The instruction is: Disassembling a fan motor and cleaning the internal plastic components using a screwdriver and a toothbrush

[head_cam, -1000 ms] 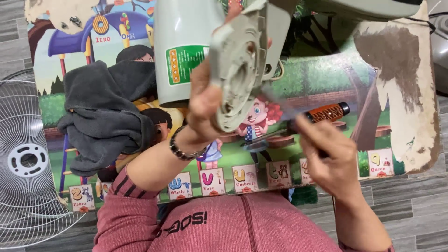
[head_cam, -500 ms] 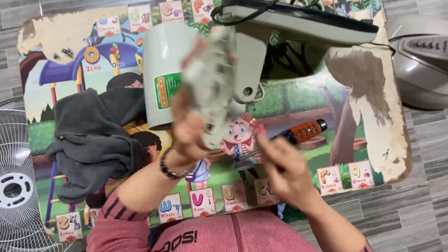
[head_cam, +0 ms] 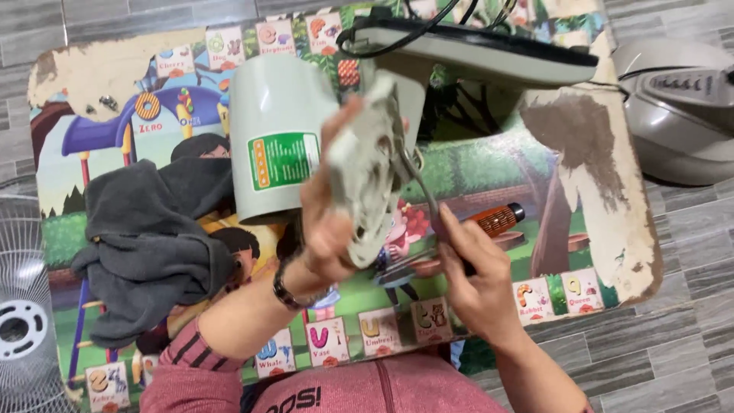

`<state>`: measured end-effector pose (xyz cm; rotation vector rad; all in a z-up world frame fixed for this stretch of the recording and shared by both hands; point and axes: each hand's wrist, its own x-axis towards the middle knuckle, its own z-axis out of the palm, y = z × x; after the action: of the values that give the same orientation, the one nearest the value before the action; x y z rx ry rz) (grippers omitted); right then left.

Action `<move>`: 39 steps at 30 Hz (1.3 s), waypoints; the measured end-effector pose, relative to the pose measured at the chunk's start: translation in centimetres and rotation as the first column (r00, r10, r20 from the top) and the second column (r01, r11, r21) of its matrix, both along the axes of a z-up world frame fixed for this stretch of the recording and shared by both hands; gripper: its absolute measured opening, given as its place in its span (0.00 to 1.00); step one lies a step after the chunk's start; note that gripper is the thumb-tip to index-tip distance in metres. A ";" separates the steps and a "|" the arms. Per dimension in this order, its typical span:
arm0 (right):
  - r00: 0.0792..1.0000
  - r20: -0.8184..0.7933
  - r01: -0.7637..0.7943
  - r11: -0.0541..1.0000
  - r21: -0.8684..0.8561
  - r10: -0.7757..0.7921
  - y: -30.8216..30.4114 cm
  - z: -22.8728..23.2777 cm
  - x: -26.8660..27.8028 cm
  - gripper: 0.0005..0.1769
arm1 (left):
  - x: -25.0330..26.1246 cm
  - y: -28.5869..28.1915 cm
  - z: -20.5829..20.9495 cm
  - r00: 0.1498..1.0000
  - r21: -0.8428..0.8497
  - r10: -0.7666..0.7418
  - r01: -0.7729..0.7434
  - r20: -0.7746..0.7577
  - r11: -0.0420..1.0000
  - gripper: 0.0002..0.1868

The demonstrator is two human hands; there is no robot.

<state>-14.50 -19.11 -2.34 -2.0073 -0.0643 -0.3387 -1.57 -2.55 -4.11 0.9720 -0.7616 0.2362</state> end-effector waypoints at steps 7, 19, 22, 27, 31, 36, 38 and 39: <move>0.992 -0.061 -0.097 0.985 0.140 0.107 -0.8 -0.5 0.0 0.31 | 1.6 0.3 4.6 0.913 -0.226 -0.380 0.343 -0.149 0.912 0.35; 0.997 -0.038 -0.056 0.978 0.202 0.065 -1.1 -0.6 0.8 0.30 | 0.7 -1.2 5.8 0.938 -0.158 -0.315 0.292 -0.146 0.943 0.40; 0.977 -0.099 -0.155 0.953 0.260 0.186 -1.8 0.0 0.4 0.29 | 1.5 0.3 5.2 0.935 -0.120 -0.296 0.276 -0.198 0.954 0.41; 0.996 0.084 -0.046 0.996 0.081 0.039 -1.4 -0.1 0.9 0.27 | 0.4 -0.9 3.6 0.942 -0.181 -0.325 0.306 -0.082 0.935 0.35; 0.976 -0.017 -0.209 0.954 0.213 0.218 -1.0 -0.4 -0.3 0.30 | 1.7 0.3 9.2 0.742 -0.320 -0.354 0.196 -0.569 0.927 0.45; 1.000 0.005 -0.013 1.000 0.007 0.013 -0.4 0.1 0.0 0.32 | 1.1 1.0 1.6 0.881 -0.280 -0.459 0.416 -0.111 0.865 0.35; 0.986 -0.084 -0.137 0.987 0.085 0.144 0.4 1.4 -0.1 0.30 | 4.2 2.3 0.0 -0.029 -0.947 -0.998 0.316 0.060 -0.066 0.36; 0.989 -0.062 -0.132 0.989 0.072 0.136 -0.2 1.4 0.4 0.30 | 3.9 1.7 1.7 -0.038 -0.938 -0.997 0.337 0.070 -0.078 0.36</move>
<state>-14.10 -19.34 -0.97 -1.9344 -0.1432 -0.1852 2.28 -0.88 -2.41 -0.5458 -0.2248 -0.9637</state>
